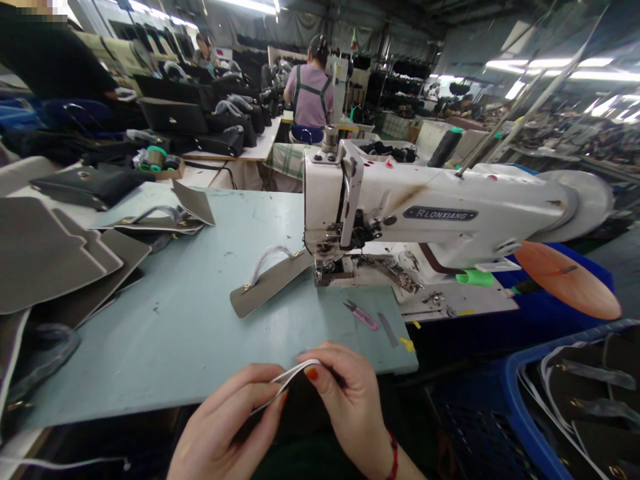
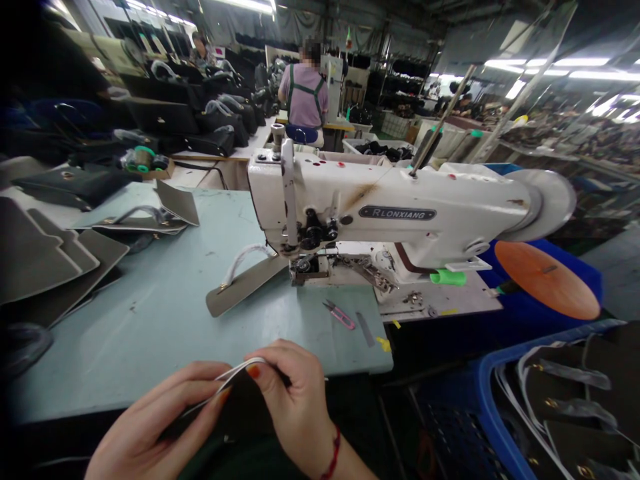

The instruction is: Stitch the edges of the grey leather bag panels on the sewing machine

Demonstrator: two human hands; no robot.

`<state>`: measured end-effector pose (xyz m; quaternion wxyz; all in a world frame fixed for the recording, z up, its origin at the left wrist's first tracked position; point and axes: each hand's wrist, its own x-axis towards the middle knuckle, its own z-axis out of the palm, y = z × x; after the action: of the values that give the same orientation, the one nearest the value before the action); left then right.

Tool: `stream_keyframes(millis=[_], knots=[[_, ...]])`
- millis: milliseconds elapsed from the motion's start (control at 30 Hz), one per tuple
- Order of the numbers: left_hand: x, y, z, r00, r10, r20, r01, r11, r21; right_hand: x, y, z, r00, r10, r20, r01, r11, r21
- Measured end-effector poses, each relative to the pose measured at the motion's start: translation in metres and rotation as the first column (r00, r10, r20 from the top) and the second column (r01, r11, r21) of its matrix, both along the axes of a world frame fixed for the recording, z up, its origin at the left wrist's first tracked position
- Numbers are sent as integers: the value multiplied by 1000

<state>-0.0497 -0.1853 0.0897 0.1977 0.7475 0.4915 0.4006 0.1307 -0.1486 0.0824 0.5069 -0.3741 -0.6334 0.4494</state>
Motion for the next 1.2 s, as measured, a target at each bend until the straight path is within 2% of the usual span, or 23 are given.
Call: stream_keyframes(millis=[233,433,567,733,933,1100,1200], knots=[[4,1,-1,1000,-1,18,1,1000,-1,2,1,0,999,-12,43,11,1000,24],[11,5,-2,998,-25,56,25,1000,-12,2,0,-3,991,-121,53,116,989,89],[18,9,-3,992,27,127,-26,1000,-7,4,-2,-5,984,-159,80,150,982,115],[26,9,-6,982,61,176,-59,998,-16,11,-1,-7,989,-115,89,109,992,70],[29,5,-6,992,62,112,-71,994,84,12,1,-6,997,6,71,-5,1000,-20],[32,3,-9,998,42,47,-47,992,114,8,-1,-6,998,-40,51,38,999,35],[32,3,-10,995,54,82,-64,991,118,10,-2,-8,995,-82,62,76,994,81]])
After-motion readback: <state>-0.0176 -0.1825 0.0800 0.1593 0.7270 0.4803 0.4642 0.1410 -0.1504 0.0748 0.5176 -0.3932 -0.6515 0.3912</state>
